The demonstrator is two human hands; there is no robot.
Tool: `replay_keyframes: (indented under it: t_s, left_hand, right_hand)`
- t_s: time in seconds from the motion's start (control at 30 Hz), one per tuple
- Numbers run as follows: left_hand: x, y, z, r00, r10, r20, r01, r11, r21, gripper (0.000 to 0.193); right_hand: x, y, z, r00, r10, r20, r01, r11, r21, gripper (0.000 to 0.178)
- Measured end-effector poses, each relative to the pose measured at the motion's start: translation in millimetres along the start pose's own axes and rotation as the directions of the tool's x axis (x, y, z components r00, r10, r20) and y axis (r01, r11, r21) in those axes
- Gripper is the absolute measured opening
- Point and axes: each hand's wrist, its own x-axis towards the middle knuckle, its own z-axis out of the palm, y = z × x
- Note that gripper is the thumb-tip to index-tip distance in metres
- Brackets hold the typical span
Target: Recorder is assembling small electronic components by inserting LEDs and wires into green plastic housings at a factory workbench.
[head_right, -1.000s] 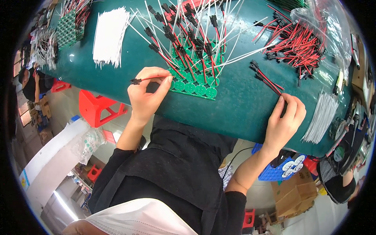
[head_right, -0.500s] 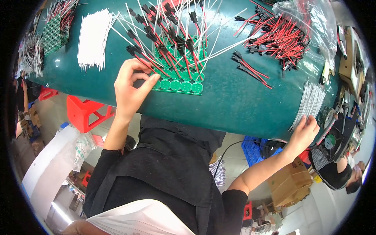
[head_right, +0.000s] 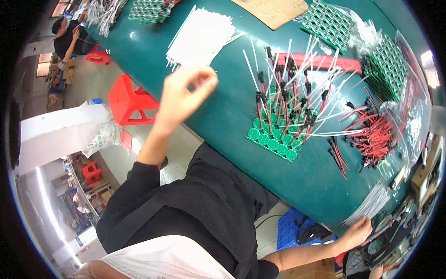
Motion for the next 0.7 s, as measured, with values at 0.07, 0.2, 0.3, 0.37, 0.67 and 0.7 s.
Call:
replay_keyframes:
  t_s: [0.07,0.2,0.3,0.37,0.67,0.7]
  left_hand:
    - [20,-10,-23,0.999,-0.001,-0.051,0.012,0.978,0.209,0.009]
    - [44,-40,-37,0.997,-0.075,0.012,0.061,0.884,0.463,0.018]
    - [55,-47,-34,0.983,-0.112,0.146,-0.015,0.742,0.67,0.02]
    - [60,-50,-34,0.973,-0.122,0.195,-0.05,0.713,0.7,0.02]
    - [76,-61,-56,0.903,-0.324,0.282,0.18,0.881,0.437,0.022]
    - [74,-73,-59,0.884,-0.38,0.272,0.322,0.918,0.233,0.022]
  right_hand:
    - [1,-1,-1,1.0,-0.001,-0.032,0.002,0.999,0.036,0.027]
    - [9,-1,4,0.999,0.035,0.011,-0.035,0.999,0.013,0.029]
    - [5,5,3,0.999,0.029,-0.04,-0.027,0.999,0.032,0.027]
    - [3,17,6,0.97,-0.041,-0.239,0.063,0.994,0.086,0.028]
    - [-32,-66,-54,0.986,0.13,0.105,-0.14,0.299,0.944,0.024]
    - [-35,-78,-59,0.989,0.119,0.09,-0.11,0.18,0.977,0.025]
